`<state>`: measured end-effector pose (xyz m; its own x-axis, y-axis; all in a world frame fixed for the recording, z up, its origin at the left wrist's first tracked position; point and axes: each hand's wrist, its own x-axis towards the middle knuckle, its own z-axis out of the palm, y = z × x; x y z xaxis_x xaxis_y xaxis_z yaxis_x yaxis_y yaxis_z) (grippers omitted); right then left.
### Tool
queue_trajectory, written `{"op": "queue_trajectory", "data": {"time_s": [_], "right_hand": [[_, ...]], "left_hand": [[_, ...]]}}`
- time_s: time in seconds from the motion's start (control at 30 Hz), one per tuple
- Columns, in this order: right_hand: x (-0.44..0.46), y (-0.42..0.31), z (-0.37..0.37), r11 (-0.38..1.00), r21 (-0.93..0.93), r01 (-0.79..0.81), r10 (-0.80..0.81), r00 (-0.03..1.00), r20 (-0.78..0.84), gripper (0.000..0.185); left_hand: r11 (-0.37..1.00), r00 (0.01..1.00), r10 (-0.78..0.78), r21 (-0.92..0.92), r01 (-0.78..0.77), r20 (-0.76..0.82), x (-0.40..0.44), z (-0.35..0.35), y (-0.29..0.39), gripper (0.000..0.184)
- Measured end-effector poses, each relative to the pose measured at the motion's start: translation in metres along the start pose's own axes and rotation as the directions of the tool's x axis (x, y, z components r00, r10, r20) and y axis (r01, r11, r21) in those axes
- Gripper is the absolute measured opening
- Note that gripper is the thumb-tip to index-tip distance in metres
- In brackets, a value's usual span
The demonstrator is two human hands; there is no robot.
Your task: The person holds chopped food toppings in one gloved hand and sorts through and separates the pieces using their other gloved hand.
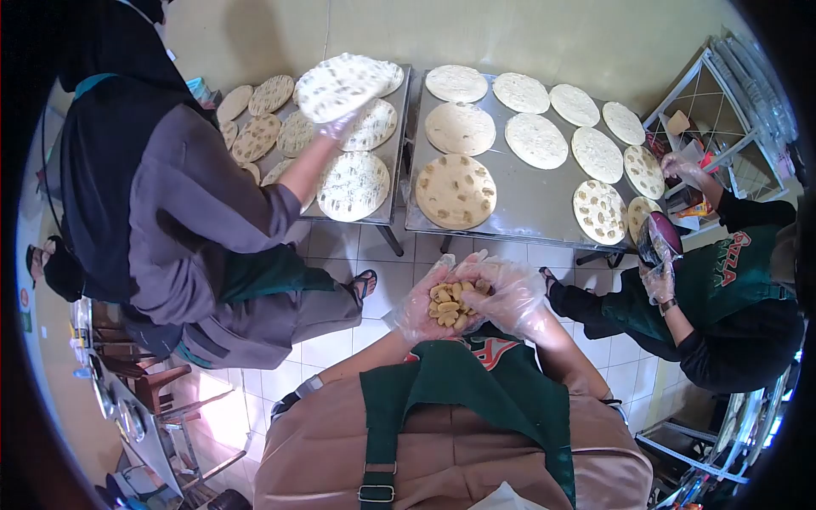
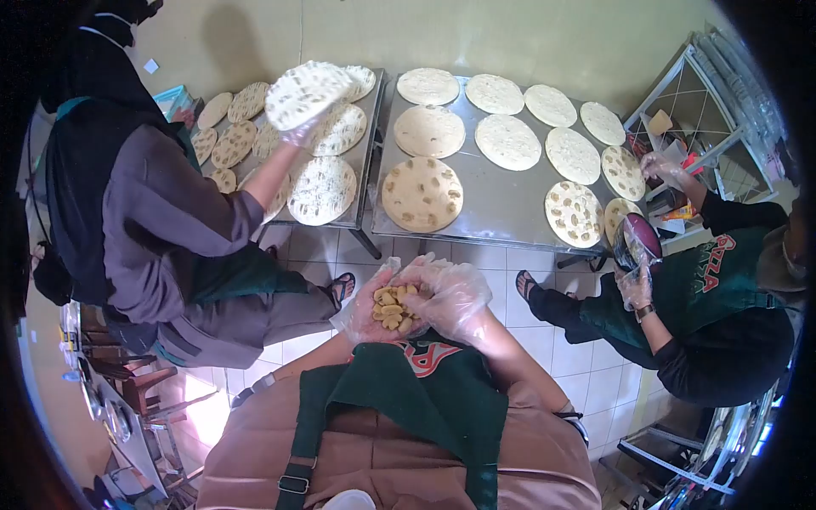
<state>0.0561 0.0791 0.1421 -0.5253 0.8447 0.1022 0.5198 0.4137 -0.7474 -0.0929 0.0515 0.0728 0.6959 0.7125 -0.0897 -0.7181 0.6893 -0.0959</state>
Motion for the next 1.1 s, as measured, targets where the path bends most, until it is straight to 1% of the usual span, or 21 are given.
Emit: {"op": "queue_trajectory", "data": {"time_s": [0.03,0.1,0.17,0.2,0.27,0.3,0.37,0.4,0.47,0.53,0.67,0.7,0.77,0.8,0.87,0.9,0.93,0.97,1.0,1.07,1.1], "right_hand": [[0.002,0.002,0.005,0.997,-0.041,0.068,-0.067,0.998,0.005,0.021],[0.002,0.007,0.014,0.998,0.051,0.033,-0.034,0.999,0.013,0.018],[0.004,0.006,0.018,0.947,0.294,-0.127,0.112,0.991,0.069,0.016],[0.005,0.007,0.021,0.949,0.291,-0.126,0.110,0.991,0.069,0.016],[0.009,0.011,0.025,0.811,0.533,-0.240,0.179,0.970,0.164,0.018],[0.011,0.012,0.025,0.812,0.531,-0.241,0.177,0.969,0.170,0.018],[0.017,0.018,0.022,0.631,0.683,-0.368,0.240,0.930,0.280,0.019],[0.021,0.021,0.020,0.632,0.682,-0.369,0.235,0.929,0.285,0.019],[0.032,0.030,0.014,0.455,0.759,-0.465,0.227,0.885,0.406,0.023],[0.046,0.039,0.011,0.454,0.776,-0.437,0.215,0.899,0.380,0.023],[0.082,0.084,0.003,0.399,0.836,-0.376,0.253,0.922,0.294,0.022],[0.095,0.104,0.003,0.397,0.835,-0.381,0.248,0.920,0.302,0.022],[0.124,0.149,0.008,0.583,0.699,-0.413,0.457,0.879,0.138,0.019],[0.138,0.172,0.012,0.581,0.699,-0.417,0.453,0.879,0.147,0.019],[0.163,0.212,0.023,0.564,0.601,-0.567,0.622,0.770,0.143,0.023],[0.173,0.221,0.028,0.564,0.597,-0.570,0.617,0.772,0.154,0.023],[0.181,0.231,0.034,0.827,0.252,-0.503,0.513,0.858,0.030,0.021],[0.190,0.240,0.040,0.924,-0.150,-0.352,0.352,0.936,-0.032,0.020],[0.199,0.255,0.051,0.926,-0.151,-0.346,0.347,0.938,-0.018,0.020],[0.216,0.274,0.072,0.882,-0.444,-0.158,0.185,0.983,0.018,0.019],[0.223,0.279,0.077,0.886,-0.441,-0.147,0.179,0.983,0.031,0.019]], "left_hand": [[0.999,1.000,-0.008,-0.040,0.009,0.019,-0.002,-0.001,0.000,0.050],[1.000,0.999,0.022,0.007,-0.022,-0.035,-0.009,-0.001,0.000,0.049],[0.997,0.995,0.054,0.052,-0.049,-0.089,-0.016,-0.003,0.001,0.050],[0.999,0.994,0.034,0.017,-0.033,-0.101,-0.019,-0.005,0.003,0.050],[1.000,0.994,0.019,-0.023,-0.021,-0.111,-0.024,-0.007,0.007,0.051],[0.998,0.990,0.036,-0.042,-0.042,-0.136,-0.026,-0.006,0.009,0.050],[0.996,0.985,0.060,-0.061,-0.070,-0.160,-0.026,-0.006,0.012,0.049],[0.993,0.986,0.098,-0.052,-0.106,-0.131,-0.026,-0.006,0.014,0.047],[0.988,0.984,0.146,-0.045,-0.151,-0.103,-0.023,-0.006,0.020,0.044],[0.971,0.965,0.187,-0.111,-0.210,-0.183,-0.016,-0.003,0.027,0.040],[0.930,0.943,0.255,-0.214,-0.300,-0.215,0.000,-0.002,0.041,0.036],[0.912,0.915,0.285,-0.213,-0.351,-0.287,0.004,0.005,0.044,0.035],[0.888,0.876,0.317,-0.211,-0.408,-0.363,0.010,0.007,0.052,0.035],[0.874,0.859,0.345,-0.204,-0.441,-0.377,0.012,0.005,0.055,0.037],[0.838,0.821,0.396,-0.203,-0.506,-0.412,0.015,0.001,0.058,0.038],[0.832,0.815,0.404,-0.204,-0.516,-0.415,0.016,0.001,0.060,0.038],[0.808,0.797,0.441,-0.205,-0.553,-0.414,0.018,0.002,0.060,0.037],[0.782,0.777,0.477,-0.206,-0.589,-0.411,0.019,0.002,0.061,0.036],[0.764,0.754,0.508,-0.187,-0.618,-0.417,0.019,0.000,0.061,0.035],[0.735,0.737,0.540,-0.198,-0.649,-0.407,0.020,-0.004,0.060,0.035],[0.716,0.726,0.565,-0.205,-0.667,-0.391,0.020,-0.005,0.060,0.035]]}}
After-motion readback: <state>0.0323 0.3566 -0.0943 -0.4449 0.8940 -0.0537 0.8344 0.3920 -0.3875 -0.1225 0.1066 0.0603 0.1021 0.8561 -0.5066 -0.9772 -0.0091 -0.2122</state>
